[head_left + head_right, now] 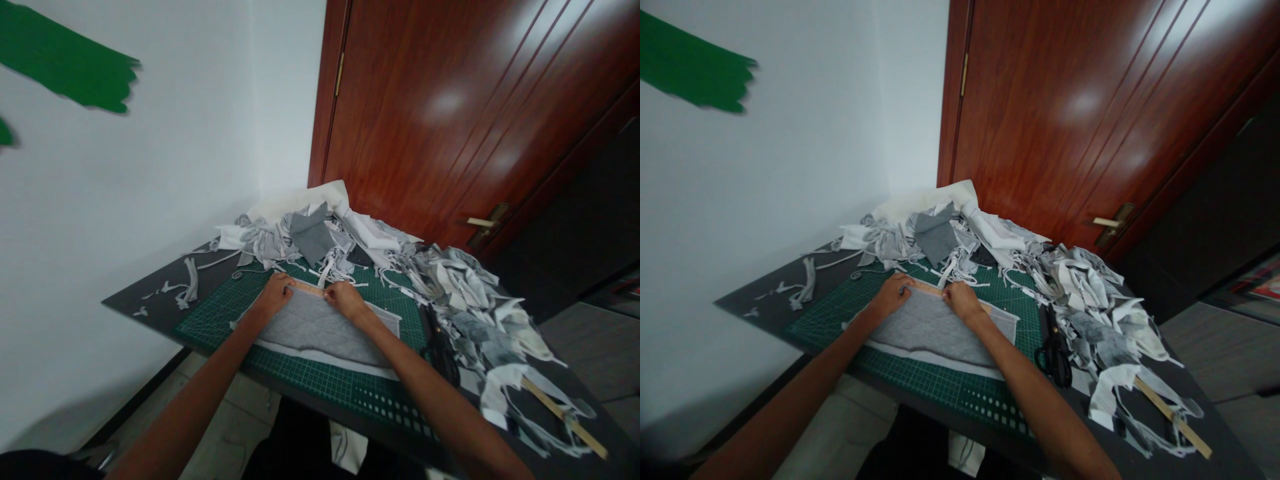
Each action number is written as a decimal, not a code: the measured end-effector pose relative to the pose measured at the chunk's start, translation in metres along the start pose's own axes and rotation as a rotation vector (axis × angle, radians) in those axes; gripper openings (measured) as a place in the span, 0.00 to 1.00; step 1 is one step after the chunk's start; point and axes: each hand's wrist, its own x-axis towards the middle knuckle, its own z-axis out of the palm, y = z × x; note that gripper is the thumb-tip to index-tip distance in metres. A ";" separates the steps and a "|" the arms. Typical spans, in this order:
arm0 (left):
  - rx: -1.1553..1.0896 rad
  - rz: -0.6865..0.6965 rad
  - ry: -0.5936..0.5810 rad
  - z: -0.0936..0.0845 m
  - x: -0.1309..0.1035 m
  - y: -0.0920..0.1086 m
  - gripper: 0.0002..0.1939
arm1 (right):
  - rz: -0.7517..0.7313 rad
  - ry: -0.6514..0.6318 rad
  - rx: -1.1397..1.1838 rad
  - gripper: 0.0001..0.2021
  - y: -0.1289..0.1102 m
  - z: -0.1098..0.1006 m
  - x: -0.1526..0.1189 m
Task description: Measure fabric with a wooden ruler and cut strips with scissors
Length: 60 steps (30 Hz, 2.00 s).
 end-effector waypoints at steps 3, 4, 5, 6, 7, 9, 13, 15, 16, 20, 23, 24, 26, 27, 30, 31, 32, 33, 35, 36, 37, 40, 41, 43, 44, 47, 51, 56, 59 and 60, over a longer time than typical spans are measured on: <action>-0.006 -0.008 0.003 -0.002 0.000 0.002 0.11 | -0.019 0.029 0.028 0.10 -0.016 0.007 0.013; -0.008 -0.009 0.003 -0.003 0.000 0.002 0.08 | -0.025 0.038 0.039 0.10 -0.022 0.011 0.020; -0.009 -0.009 0.002 -0.004 0.001 0.003 0.07 | -0.031 0.043 0.050 0.10 -0.029 0.015 0.026; -0.010 -0.009 0.000 -0.005 0.001 0.004 0.09 | -0.037 0.043 0.061 0.10 -0.035 0.019 0.033; -0.011 -0.008 -0.002 -0.006 0.001 0.005 0.11 | -0.043 0.041 0.072 0.10 -0.041 0.023 0.039; -0.014 -0.005 -0.006 -0.008 0.001 0.006 0.14 | -0.051 0.031 0.088 0.10 -0.050 0.030 0.048; -0.025 0.001 -0.011 -0.009 0.002 0.009 0.15 | -0.040 0.020 0.099 0.10 -0.054 0.036 0.053; -0.030 -0.004 -0.009 -0.009 0.002 0.010 0.15 | -0.027 0.018 0.100 0.10 -0.049 0.035 0.050; -0.031 -0.009 -0.007 -0.009 0.003 0.010 0.15 | -0.020 0.018 0.101 0.10 -0.045 0.034 0.048; -0.030 -0.032 0.001 -0.009 0.004 0.010 0.14 | 0.006 0.022 0.111 0.09 -0.022 0.026 0.033; -0.031 -0.042 0.002 -0.010 0.004 0.011 0.14 | 0.018 0.027 0.147 0.08 0.001 0.019 0.018; -0.031 -0.046 0.003 -0.010 0.004 0.012 0.14 | 0.019 0.032 0.169 0.07 0.008 0.018 0.014; -0.032 -0.048 0.004 -0.012 0.003 0.014 0.14 | 0.005 0.042 0.231 0.06 0.020 0.015 0.007; -0.033 -0.048 0.005 -0.013 0.003 0.015 0.14 | -0.008 0.047 0.273 0.06 0.025 0.015 0.004; -0.034 -0.043 0.004 -0.016 0.002 0.018 0.15 | -0.044 0.074 0.423 0.05 0.033 0.018 0.001; -0.033 -0.042 0.004 -0.017 0.001 0.019 0.15 | -0.047 0.092 0.474 0.08 0.035 0.020 0.002; -0.030 -0.043 0.003 -0.017 0.001 0.019 0.15 | -0.043 0.116 0.522 0.11 0.037 0.022 0.002; -0.027 -0.044 0.003 -0.018 0.001 0.019 0.15 | -0.034 0.142 0.566 0.15 0.039 0.024 0.002; -0.019 -0.047 0.003 -0.018 0.001 0.019 0.15 | -0.004 0.195 0.640 0.22 0.044 0.029 0.002; -0.016 -0.048 0.004 -0.018 0.001 0.020 0.15 | 0.012 0.217 0.669 0.24 0.046 0.031 0.002; -0.015 -0.047 0.005 -0.018 0.000 0.020 0.15 | 0.027 0.234 0.691 0.26 0.049 0.033 0.001; -0.014 -0.035 0.008 -0.018 0.000 0.022 0.16 | 0.051 0.264 0.730 0.27 0.054 0.036 -0.001; -0.015 -0.030 0.009 -0.018 -0.001 0.024 0.16 | 0.052 0.269 0.736 0.26 0.054 0.036 -0.002; -0.013 -0.020 0.011 -0.018 -0.001 0.028 0.16 | 0.050 0.275 0.742 0.24 0.054 0.037 -0.004; -0.012 -0.016 0.011 -0.018 -0.002 0.031 0.16 | 0.049 0.276 0.742 0.24 0.054 0.037 -0.005; -0.006 0.000 0.008 -0.019 -0.004 0.040 0.15 | 0.050 0.281 0.737 0.22 0.055 0.035 -0.010; 0.005 0.023 -0.003 -0.019 -0.008 0.056 0.15 | 0.054 0.285 0.712 0.21 0.060 0.029 -0.023; 0.047 0.035 -0.025 -0.017 -0.015 0.084 0.14 | 0.060 0.291 0.689 0.20 0.068 0.021 -0.041; 0.089 0.035 -0.051 -0.014 -0.018 0.102 0.13 | 0.061 0.289 0.684 0.19 0.072 0.016 -0.053; 0.103 0.035 -0.060 -0.013 -0.018 0.107 0.13 | 0.063 0.290 0.683 0.19 0.074 0.015 -0.058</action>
